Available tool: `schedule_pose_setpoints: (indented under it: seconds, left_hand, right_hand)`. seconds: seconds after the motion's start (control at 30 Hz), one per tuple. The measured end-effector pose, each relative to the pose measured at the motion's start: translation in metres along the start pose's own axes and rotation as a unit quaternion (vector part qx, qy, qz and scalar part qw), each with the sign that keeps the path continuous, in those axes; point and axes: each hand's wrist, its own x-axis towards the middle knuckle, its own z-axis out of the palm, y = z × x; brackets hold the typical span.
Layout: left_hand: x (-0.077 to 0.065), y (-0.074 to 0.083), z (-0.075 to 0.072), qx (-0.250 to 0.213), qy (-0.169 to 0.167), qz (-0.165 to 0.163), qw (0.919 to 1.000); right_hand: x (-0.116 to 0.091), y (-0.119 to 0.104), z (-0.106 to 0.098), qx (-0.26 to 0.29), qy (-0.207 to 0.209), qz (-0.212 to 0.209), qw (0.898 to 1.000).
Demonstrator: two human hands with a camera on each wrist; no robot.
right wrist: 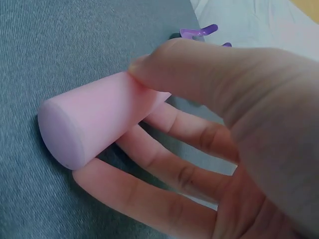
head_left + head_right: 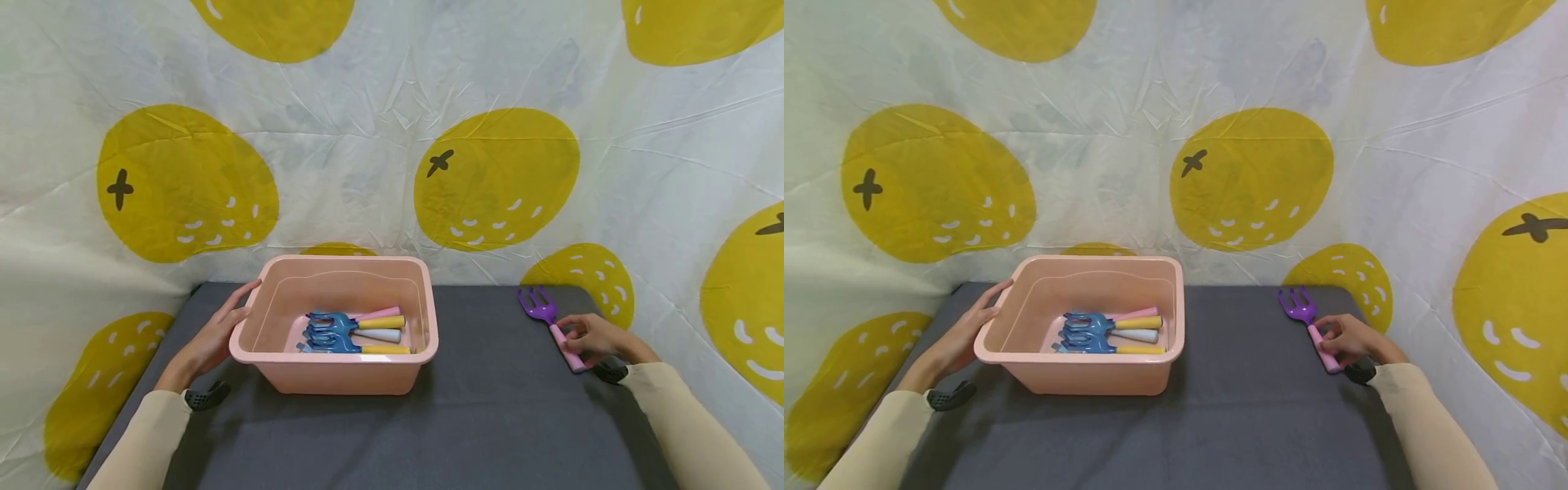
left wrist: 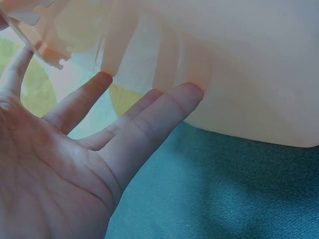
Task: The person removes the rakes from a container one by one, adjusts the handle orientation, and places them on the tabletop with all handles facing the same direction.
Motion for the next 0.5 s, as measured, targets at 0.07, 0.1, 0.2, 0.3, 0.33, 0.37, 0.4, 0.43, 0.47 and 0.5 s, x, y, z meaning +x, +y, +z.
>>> schedule_pose_setpoints:
  seconds: [0.07,0.1,0.2,0.3,0.33,0.37,0.4,0.43,0.47,0.5]
  left_hand:
    - [0.000,0.000,0.000,0.002,0.001,0.003,1.0000]
    - [0.000,0.001,0.000,0.003,0.001,0.004,1.0000]
    - [0.000,0.001,-0.001,0.006,0.002,0.006,1.0000]
    - [-0.001,0.001,-0.001,0.007,0.000,0.006,1.0000]
    - [-0.001,0.001,-0.001,0.007,0.000,0.006,1.0000]
    - [-0.001,0.001,-0.001,0.007,-0.001,0.007,1.0000]
    - [-0.001,0.001,0.000,0.005,-0.001,0.007,1.0000]
    - [-0.001,0.000,0.000,0.005,-0.001,0.008,1.0000]
    - [-0.001,0.000,0.000,0.003,-0.002,0.008,1.0000]
    - [-0.001,0.000,0.000,0.002,-0.002,0.008,1.0000]
  right_hand:
    - [-0.002,0.002,-0.001,-0.003,0.004,0.002,1.000]
    - [-0.002,0.002,-0.002,-0.003,0.008,0.007,1.000]
    - [-0.004,0.003,-0.003,-0.010,0.013,0.014,1.000]
    - [-0.005,0.006,-0.004,-0.006,0.016,0.021,1.000]
    - [-0.005,0.007,-0.004,-0.006,0.014,0.020,1.000]
    - [-0.005,0.008,-0.004,-0.004,0.015,0.020,1.000]
    - [-0.005,0.009,-0.004,-0.004,0.014,0.019,1.000]
    - [-0.005,0.010,-0.004,-0.002,0.014,0.020,1.000]
    - [-0.005,0.010,-0.004,-0.001,0.014,0.019,1.000]
    - [-0.005,0.011,-0.004,-0.001,0.014,0.019,1.000]
